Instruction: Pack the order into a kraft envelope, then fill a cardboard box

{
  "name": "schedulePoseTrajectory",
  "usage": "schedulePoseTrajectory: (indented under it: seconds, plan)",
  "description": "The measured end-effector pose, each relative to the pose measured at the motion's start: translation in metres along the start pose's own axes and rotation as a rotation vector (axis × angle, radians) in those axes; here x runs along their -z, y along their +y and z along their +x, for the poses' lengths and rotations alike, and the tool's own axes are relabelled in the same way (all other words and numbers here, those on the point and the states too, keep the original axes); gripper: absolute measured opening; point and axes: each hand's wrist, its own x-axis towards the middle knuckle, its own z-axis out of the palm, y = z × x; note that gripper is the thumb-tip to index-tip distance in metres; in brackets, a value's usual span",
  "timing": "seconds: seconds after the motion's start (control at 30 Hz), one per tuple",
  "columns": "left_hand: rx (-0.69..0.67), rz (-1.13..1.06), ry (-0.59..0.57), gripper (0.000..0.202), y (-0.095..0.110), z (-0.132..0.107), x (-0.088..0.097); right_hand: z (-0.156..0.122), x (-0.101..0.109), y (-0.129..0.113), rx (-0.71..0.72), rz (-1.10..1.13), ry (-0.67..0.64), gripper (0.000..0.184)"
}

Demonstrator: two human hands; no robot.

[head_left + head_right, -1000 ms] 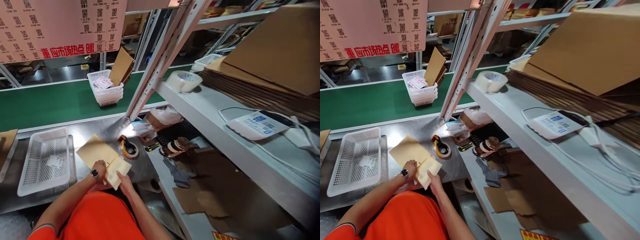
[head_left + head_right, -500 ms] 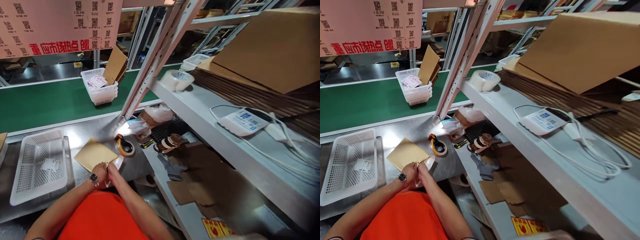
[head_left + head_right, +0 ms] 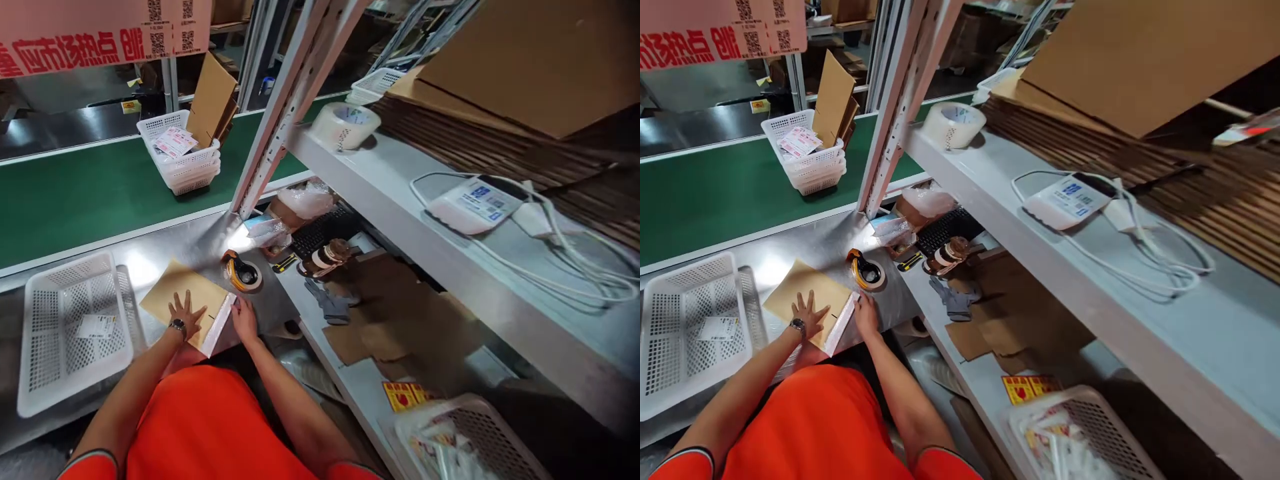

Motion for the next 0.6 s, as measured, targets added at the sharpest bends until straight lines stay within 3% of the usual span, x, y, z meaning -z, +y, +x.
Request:
schedulePoseTrajectory:
  seconds: [0.17, 0.3, 0.47, 0.53, 0.6]
  plan:
    - [0.014, 0.018, -0.022, 0.091, 0.001, 0.005, -0.007, 0.033, 0.003, -0.008, -0.014, -0.106, 0.025, 0.028]
    - [0.020, -0.019, -0.019, 0.095, 0.002, 0.010, -0.015, 0.035, 0.010, -0.019, 0.044, -0.105, 0.075, 0.017]
    - [0.038, -0.043, -0.027, 0.105, 0.005, 0.017, -0.003, 0.008, 0.028, -0.019, 0.121, 0.034, 0.178, 0.018]
    - [0.057, -0.023, -0.057, 0.105, 0.004, 0.012, 0.005, -0.012, 0.049, -0.008, 0.068, 0.096, 0.276, 0.020]
    - [0.083, 0.009, -0.060, 0.101, 0.001, 0.005, 0.010, -0.038, 0.086, 0.013, -0.020, 0.143, 0.447, 0.025]
